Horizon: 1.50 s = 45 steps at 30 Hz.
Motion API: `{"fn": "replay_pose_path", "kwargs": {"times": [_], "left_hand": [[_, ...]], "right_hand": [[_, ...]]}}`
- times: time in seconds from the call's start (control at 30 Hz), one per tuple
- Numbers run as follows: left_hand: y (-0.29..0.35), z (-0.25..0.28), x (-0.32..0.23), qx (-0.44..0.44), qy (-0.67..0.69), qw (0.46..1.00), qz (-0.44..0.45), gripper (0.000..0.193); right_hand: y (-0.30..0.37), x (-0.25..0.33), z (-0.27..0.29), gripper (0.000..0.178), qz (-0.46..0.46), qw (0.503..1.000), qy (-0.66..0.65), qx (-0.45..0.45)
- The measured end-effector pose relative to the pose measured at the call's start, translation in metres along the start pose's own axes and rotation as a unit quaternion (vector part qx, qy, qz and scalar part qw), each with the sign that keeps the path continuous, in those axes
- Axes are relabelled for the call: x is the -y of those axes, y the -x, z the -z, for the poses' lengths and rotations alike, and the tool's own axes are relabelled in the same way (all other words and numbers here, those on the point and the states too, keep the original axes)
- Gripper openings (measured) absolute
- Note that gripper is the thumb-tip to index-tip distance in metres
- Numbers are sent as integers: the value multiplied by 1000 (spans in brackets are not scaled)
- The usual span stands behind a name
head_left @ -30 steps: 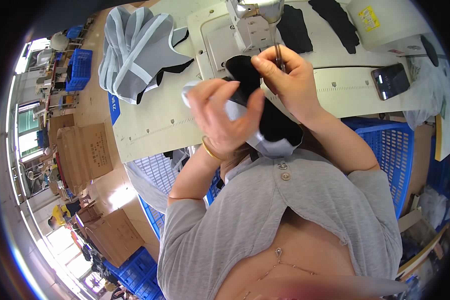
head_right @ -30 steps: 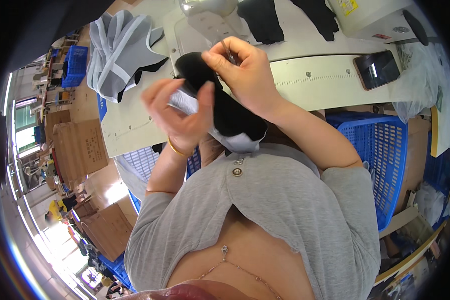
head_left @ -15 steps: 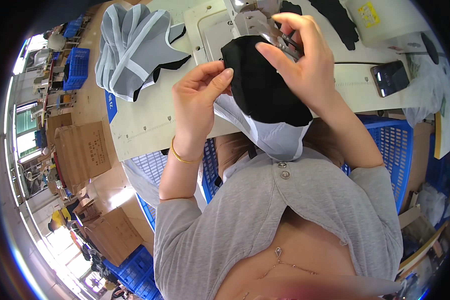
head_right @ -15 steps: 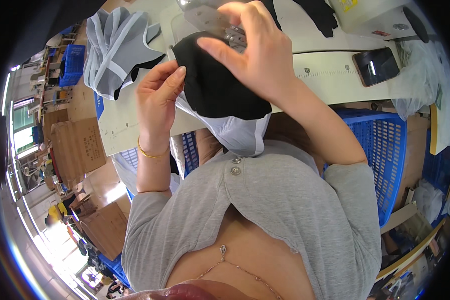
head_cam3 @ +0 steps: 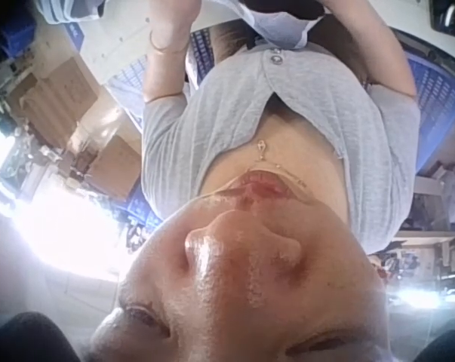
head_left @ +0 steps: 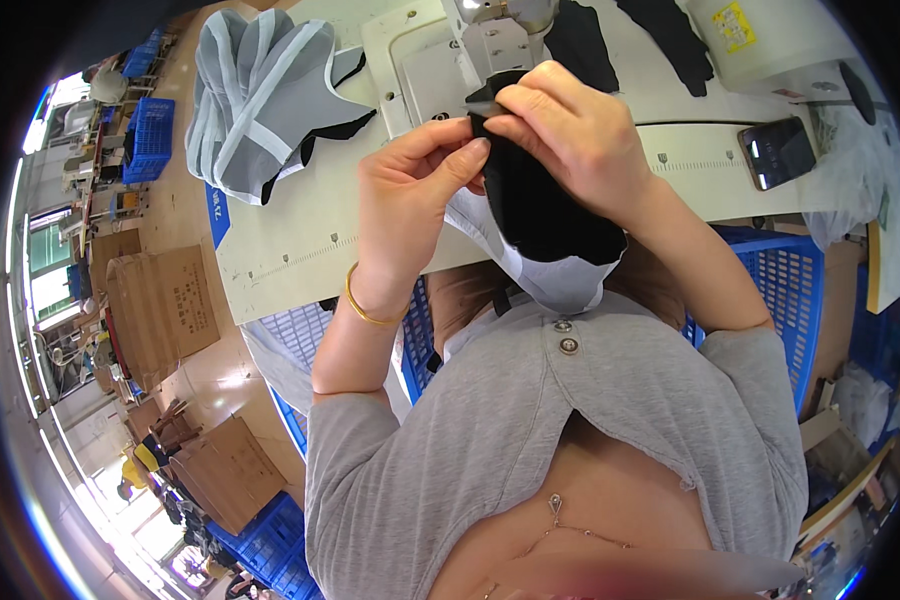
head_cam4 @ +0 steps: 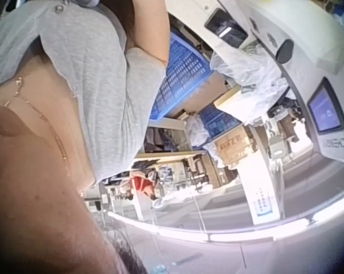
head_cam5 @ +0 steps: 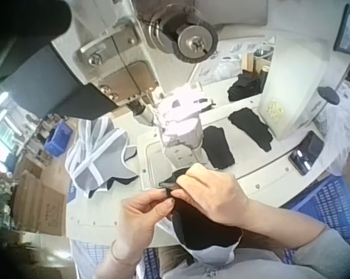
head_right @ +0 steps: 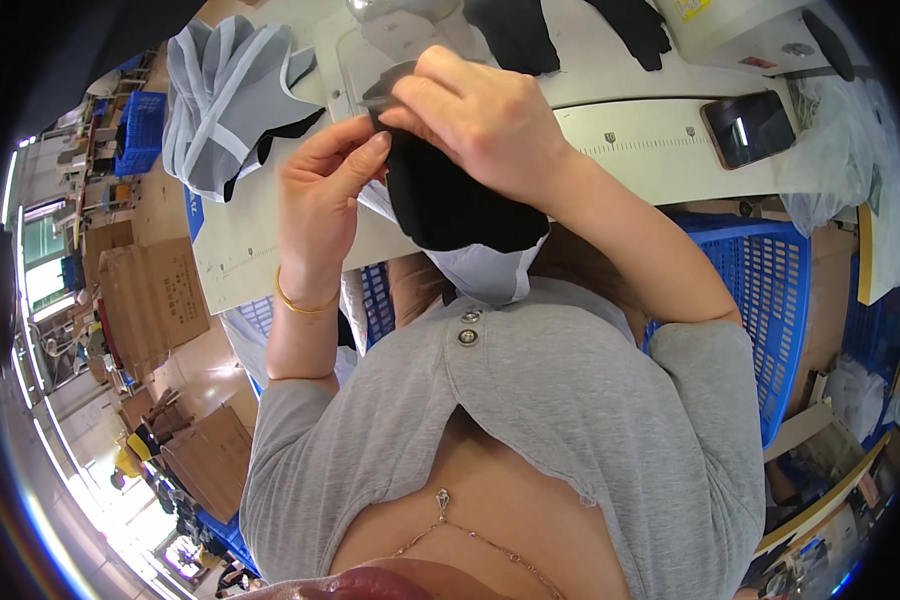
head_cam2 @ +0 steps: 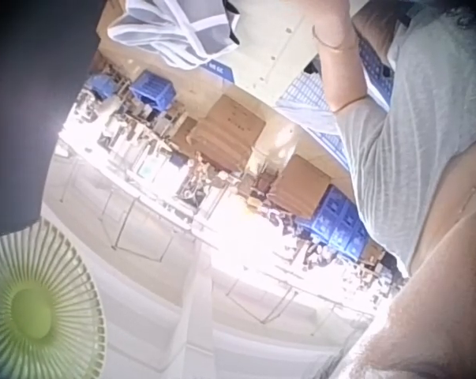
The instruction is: The recorder uses an industrial sewing machine to stitch together components of a shoe upper.
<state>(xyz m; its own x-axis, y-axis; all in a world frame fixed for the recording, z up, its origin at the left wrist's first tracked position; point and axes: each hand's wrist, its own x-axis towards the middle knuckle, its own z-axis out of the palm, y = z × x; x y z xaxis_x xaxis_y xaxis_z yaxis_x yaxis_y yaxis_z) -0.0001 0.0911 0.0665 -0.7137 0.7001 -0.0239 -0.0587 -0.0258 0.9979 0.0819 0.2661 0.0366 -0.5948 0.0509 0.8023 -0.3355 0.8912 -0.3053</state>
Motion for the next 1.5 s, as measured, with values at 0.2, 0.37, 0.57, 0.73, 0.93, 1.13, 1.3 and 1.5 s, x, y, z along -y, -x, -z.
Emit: {"fn": "replay_pose_path", "kwargs": {"times": [0.2,0.37,0.57,0.73,0.93,1.13,1.3,1.5], "left_hand": [[0,2,6,-51,142,988,33,15],[1,2,7,-51,216,974,54,13],[3,-3,8,-55,223,972,52,13],[4,-7,8,-57,212,975,44,13],[5,-8,10,-58,208,976,33,14],[5,-10,11,-79,199,976,29,16],[8,-16,13,-79,197,977,31,17],[11,-11,11,-100,219,969,59,14]], "right_hand": [[7,16,20,27,-75,993,-86,0],[21,23,27,30,-113,979,-151,74],[23,27,19,29,-130,974,-169,74],[28,25,20,28,-137,970,-186,76],[33,24,23,29,-135,975,-158,76],[31,29,23,28,-133,976,-155,69],[30,33,17,28,-136,980,-134,52],[33,33,28,13,-290,904,-312,7]]}}
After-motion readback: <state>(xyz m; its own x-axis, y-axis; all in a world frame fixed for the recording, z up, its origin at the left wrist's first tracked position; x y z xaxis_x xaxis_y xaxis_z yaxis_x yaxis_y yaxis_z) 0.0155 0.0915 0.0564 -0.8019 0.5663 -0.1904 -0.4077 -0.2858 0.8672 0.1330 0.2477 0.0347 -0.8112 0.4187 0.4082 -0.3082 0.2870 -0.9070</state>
